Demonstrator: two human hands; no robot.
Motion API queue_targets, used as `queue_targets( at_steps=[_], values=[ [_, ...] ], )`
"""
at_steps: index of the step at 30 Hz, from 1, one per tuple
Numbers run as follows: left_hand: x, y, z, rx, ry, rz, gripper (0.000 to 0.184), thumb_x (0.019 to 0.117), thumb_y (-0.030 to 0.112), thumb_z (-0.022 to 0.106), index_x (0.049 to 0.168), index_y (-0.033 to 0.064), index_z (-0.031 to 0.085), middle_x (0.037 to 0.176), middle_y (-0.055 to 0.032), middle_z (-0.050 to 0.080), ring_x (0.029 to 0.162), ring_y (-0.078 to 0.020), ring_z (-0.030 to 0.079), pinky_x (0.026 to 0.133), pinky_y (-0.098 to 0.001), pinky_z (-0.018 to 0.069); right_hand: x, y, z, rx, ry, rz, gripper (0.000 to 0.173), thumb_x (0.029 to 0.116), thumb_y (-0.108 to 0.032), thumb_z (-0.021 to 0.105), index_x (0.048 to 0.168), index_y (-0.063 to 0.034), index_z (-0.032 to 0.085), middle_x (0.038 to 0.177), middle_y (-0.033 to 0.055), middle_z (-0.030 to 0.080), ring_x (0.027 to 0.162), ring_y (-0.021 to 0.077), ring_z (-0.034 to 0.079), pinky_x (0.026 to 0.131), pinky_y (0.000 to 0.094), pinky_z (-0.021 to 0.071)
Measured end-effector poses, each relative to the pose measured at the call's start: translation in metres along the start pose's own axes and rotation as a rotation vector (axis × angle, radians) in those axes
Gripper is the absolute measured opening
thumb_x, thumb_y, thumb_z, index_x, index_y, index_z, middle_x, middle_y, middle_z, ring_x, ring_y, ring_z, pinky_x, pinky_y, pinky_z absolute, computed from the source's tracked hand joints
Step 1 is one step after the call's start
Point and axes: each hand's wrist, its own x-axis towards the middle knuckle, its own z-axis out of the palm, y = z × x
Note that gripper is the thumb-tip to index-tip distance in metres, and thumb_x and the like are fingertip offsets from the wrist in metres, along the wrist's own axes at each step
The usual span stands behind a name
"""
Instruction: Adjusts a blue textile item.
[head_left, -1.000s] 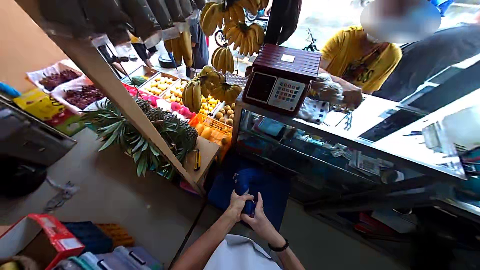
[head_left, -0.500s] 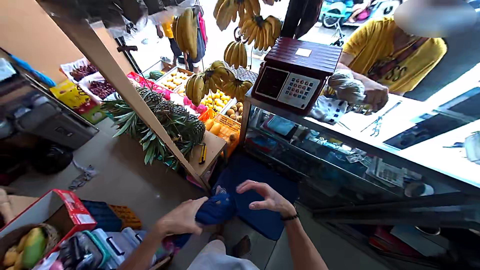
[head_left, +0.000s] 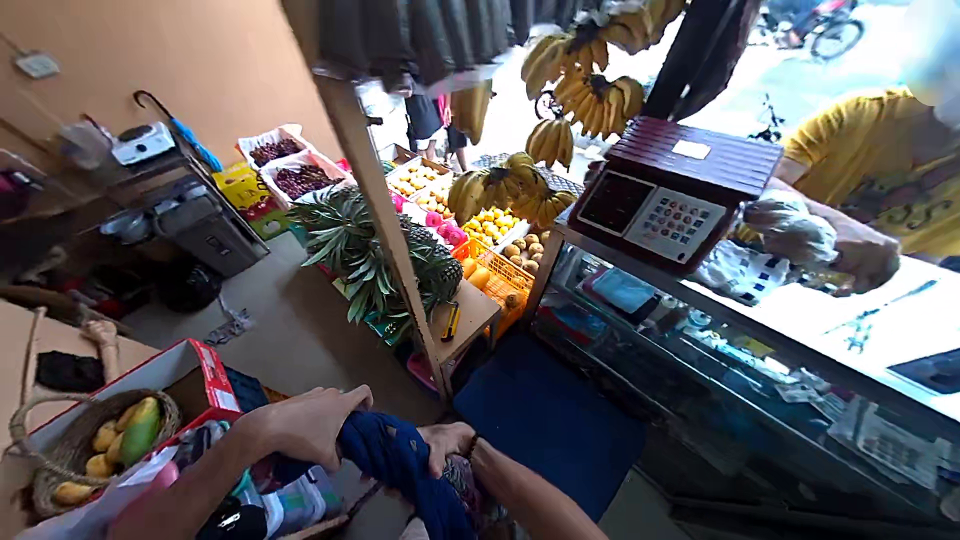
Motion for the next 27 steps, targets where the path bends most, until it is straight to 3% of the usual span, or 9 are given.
queue_targets(
  at_steps=[3,5,8,10,12,15,19,22,27],
  values=[
    [0.044,-0.056,0.056,-0.358,-0.171,0.074,0.080,0.0768,0.014,0.087,0.145,0.0107,0.046,0.114,-0.0206,0.068,0.102,-0.0370,0.067,0.087,-0.0593,0.0540,0.019,-0.025,-0.008,-0.390,0.113,0.217,0.073,0.0741,-0.007,0.085,0.137,0.0059,0.052,0.127,0.0130,0.066,0.117,0.0145,0.063,0.106,0.0371,0.0509],
    [0.069,-0.080,0.101,-0.738,-0.272,0.158,0.083,0.0766,0.002,0.078,0.150,0.0134,0.041,0.114,-0.0157,0.068,0.091,-0.0267,0.068,0.079,-0.0487,0.0575,0.027,-0.007,-0.014,-0.548,0.251,0.322,0.098,0.0714,0.003,0.086,0.154,0.0035,0.033,0.135,0.0255,0.060,0.122,0.0311,0.062,0.109,0.0496,0.0496],
    [0.099,-0.097,0.157,-1.130,-0.265,0.113,0.106,0.0740,0.011,0.077,0.162,0.0206,0.019,0.136,-0.0186,0.058,0.105,-0.0267,0.066,0.086,-0.0469,0.0563,0.033,0.033,-0.029,-0.857,0.454,0.380,0.135,0.0634,-0.008,0.096,0.166,-0.0134,0.007,0.122,0.0301,0.066,0.106,0.0444,0.069,0.095,0.0636,0.0543],
    [0.118,-0.096,0.179,-1.295,-0.182,0.018,0.121,0.0704,0.016,0.080,0.164,0.0274,0.004,0.149,-0.0191,0.049,0.111,-0.0282,0.065,0.088,-0.0478,0.0565,0.028,0.059,-0.036,-1.019,0.554,0.416,0.126,0.0670,-0.019,0.096,0.166,-0.0273,0.017,0.129,0.0237,0.066,0.110,0.0438,0.068,0.092,0.0668,0.0541],
    [0.128,-0.088,0.176,-1.425,-0.104,-0.038,0.122,0.0714,0.013,0.080,0.163,0.0289,0.001,0.139,-0.0197,0.055,0.101,-0.0273,0.066,0.082,-0.0468,0.0570,0.024,0.068,-0.040,-1.112,0.651,0.485,0.109,0.0724,-0.026,0.092,0.161,-0.0378,0.030,0.138,0.0178,0.062,0.117,0.0406,0.065,0.094,0.0661,0.0529],
    [0.153,-0.090,0.169,-1.513,-0.074,-0.037,0.130,0.0675,0.016,0.083,0.163,0.0310,-0.005,0.142,-0.0233,0.053,0.104,-0.0323,0.067,0.084,-0.0512,0.0578,0.022,0.070,-0.038,-1.182,0.864,0.527,0.097,0.0752,-0.032,0.088,0.158,-0.0411,0.038,0.136,0.0154,0.064,0.111,0.0379,0.067,0.088,0.0629,0.0556],
    [0.171,-0.092,0.151,-1.671,-0.132,0.024,0.118,0.0734,0.015,0.080,0.163,0.0280,0.004,0.127,-0.0195,0.061,0.096,-0.0272,0.067,0.077,-0.0456,0.0586,0.031,0.061,-0.038,-1.338,1.075,0.555,0.097,0.0727,-0.047,0.088,0.157,-0.0443,0.039,0.135,0.0134,0.064,0.095,0.0354,0.070,0.075,0.0593,0.0573],
    [0.168,-0.078,0.139,-1.840,-0.167,0.063,0.073,0.0874,0.011,0.066,0.151,0.0183,0.031,0.099,-0.0094,0.067,0.082,-0.0185,0.068,0.070,-0.0380,0.0585,0.033,0.051,-0.044,-1.427,1.113,0.524,0.094,0.0699,-0.047,0.089,0.153,-0.0438,0.046,0.139,0.0141,0.061,0.086,0.0348,0.070,0.069,0.0584,0.0569],
    [0.174,-0.039,0.128,-1.952,-0.127,0.160,0.030,0.0977,0.018,0.057,0.126,0.0104,0.052,0.093,-0.0067,0.070,0.082,-0.0166,0.070,0.074,-0.0376,0.0596,-0.011,0.059,-0.053,-1.341,1.132,0.345,0.059,0.0760,-0.033,0.084,0.133,-0.0310,0.068,0.123,0.0104,0.071,0.101,0.0310,0.071,0.082,0.0567,0.0577]
  ],
)
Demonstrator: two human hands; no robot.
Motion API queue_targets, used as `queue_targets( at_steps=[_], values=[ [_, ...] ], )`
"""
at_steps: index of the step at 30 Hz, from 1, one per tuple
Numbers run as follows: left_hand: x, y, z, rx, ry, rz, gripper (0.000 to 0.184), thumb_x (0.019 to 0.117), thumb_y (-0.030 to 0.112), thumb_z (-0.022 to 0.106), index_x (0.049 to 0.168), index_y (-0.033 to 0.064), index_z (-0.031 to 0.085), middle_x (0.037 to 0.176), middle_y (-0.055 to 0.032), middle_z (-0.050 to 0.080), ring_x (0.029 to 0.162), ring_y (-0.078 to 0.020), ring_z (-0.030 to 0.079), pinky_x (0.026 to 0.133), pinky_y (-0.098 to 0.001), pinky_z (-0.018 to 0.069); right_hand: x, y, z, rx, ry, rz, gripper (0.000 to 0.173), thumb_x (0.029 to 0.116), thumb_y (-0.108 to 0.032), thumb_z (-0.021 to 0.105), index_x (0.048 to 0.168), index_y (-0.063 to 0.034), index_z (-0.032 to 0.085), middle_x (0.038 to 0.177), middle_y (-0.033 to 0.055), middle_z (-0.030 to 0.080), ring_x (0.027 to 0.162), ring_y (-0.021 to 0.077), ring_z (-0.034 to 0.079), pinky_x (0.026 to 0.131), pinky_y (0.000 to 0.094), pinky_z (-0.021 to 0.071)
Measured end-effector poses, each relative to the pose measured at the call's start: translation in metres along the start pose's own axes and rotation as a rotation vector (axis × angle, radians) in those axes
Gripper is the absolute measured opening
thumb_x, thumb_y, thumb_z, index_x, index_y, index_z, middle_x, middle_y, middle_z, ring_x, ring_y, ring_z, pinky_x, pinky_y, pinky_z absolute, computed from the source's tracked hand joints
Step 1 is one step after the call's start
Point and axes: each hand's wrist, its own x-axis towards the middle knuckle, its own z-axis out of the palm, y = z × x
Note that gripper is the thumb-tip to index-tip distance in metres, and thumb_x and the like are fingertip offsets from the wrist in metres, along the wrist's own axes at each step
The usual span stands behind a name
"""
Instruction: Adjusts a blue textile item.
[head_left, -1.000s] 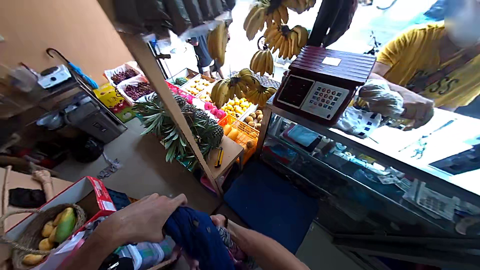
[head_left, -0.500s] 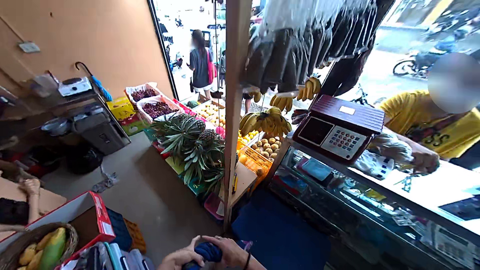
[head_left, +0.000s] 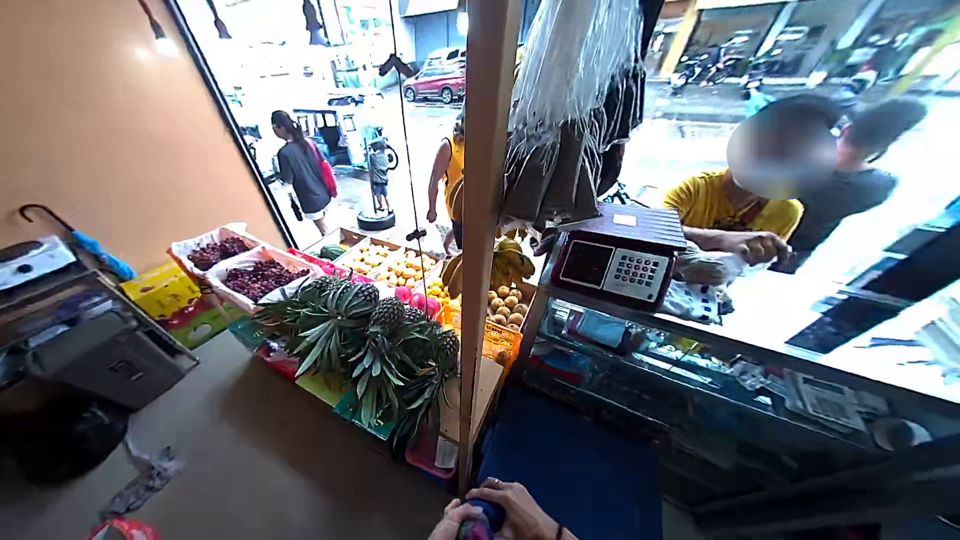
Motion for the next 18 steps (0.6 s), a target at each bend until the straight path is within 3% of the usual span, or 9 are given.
queue_targets(
  at_steps=[2,5,8,10,12,13,15,16,18],
  values=[
    [-0.002,-0.005,0.032,0.033,0.029,0.034,0.058,0.1021,0.026,0.054,0.153,0.0153,0.028,0.114,-0.0107,0.067,0.098,-0.0185,0.068,0.085,-0.0411,0.0577,-0.018,0.022,-0.007,0.220,0.032,-0.070,0.051,0.0790,-0.029,0.080,0.127,-0.0150,0.072,0.117,0.0116,0.074,0.107,0.0253,0.070,0.094,0.0506,0.0563],
    [-0.014,-0.014,0.080,0.194,-0.089,0.075,0.075,0.1065,0.046,0.042,0.165,0.0221,0.001,0.157,-0.0188,0.040,0.132,-0.0298,0.054,0.105,-0.0520,0.0478,-0.056,0.023,-0.042,0.508,0.031,-0.077,0.045,0.0907,-0.035,0.066,0.122,-0.0033,0.072,0.113,0.0099,0.075,0.106,0.0129,0.070,0.097,0.0381,0.0548],
    [-0.037,-0.016,0.125,0.618,-0.380,0.161,0.091,0.1008,0.073,0.025,0.164,0.0179,-0.011,0.151,-0.0199,0.048,0.108,-0.0298,0.070,0.089,-0.0498,0.0614,-0.117,-0.014,-0.098,0.802,0.143,0.093,0.049,0.0951,-0.047,0.065,0.118,-0.0035,0.068,0.107,-0.0033,0.073,0.100,-0.0037,0.065,0.094,0.0210,0.0531],
    [-0.068,-0.014,0.172,1.335,-0.274,0.498,0.080,0.1070,0.056,0.034,0.163,0.0020,0.014,0.126,-0.0210,0.068,0.078,-0.0255,0.074,0.067,-0.0470,0.0631,-0.167,-0.024,-0.127,0.868,0.244,0.234,0.040,0.0964,-0.028,0.063,0.123,0.0025,0.057,0.102,-0.0027,0.065,0.092,-0.0062,0.058,0.085,0.0156,0.0482],
    [-0.077,-0.015,0.222,1.812,-0.151,0.869,0.097,0.0845,0.076,0.060,0.147,0.0029,0.053,0.131,-0.0220,0.066,0.108,-0.0404,0.069,0.090,-0.0647,0.0528,-0.212,-0.035,-0.161,0.804,0.241,0.337,0.042,0.0899,-0.019,0.069,0.124,0.0040,0.060,0.103,-0.0006,0.068,0.092,-0.0048,0.059,0.086,0.0149,0.0484],
    [-0.067,-0.013,0.246,1.833,-0.233,1.068,0.094,0.0766,0.083,0.061,0.127,0.0030,0.070,0.132,-0.0217,0.065,0.118,-0.0424,0.064,0.099,-0.0673,0.0462,-0.236,-0.039,-0.172,0.883,0.256,0.385,0.035,0.0829,-0.020,0.070,0.114,-0.0045,0.064,0.095,-0.0057,0.071,0.085,-0.0048,0.064,0.081,0.0161,0.0535],
    [-0.028,-0.015,0.302,1.540,-0.616,1.312,0.073,0.0866,0.079,0.051,0.083,0.0104,0.076,0.118,-0.0101,0.071,0.119,-0.0303,0.063,0.105,-0.0545,0.0464,-0.294,-0.015,-0.158,1.205,0.290,0.374,0.020,0.0822,-0.025,0.073,0.098,-0.0135,0.069,0.084,-0.0038,0.074,0.075,0.0069,0.069,0.072,0.0296,0.0593],
    [-0.003,-0.025,0.339,1.254,-0.846,1.244,0.069,0.0959,0.073,0.041,0.074,0.0144,0.071,0.111,-0.0041,0.072,0.115,-0.0212,0.064,0.101,-0.0432,0.0493,-0.317,0.008,-0.143,1.296,0.326,0.353,0.020,0.0778,-0.031,0.073,0.092,-0.0175,0.072,0.080,-0.0029,0.073,0.070,0.0102,0.069,0.067,0.0330,0.0585],
    [0.031,-0.070,0.425,0.791,-1.180,0.810,0.076,0.0954,0.078,0.031,0.091,0.0144,0.073,0.111,-0.0017,0.074,0.109,-0.0158,0.067,0.094,-0.0356,0.0561,-0.368,0.091,-0.109,1.314,0.317,0.247,0.023,0.0847,-0.027,0.072,0.100,-0.0098,0.071,0.091,0.0055,0.074,0.082,0.0179,0.072,0.074,0.0421,0.0599]
  ],
)
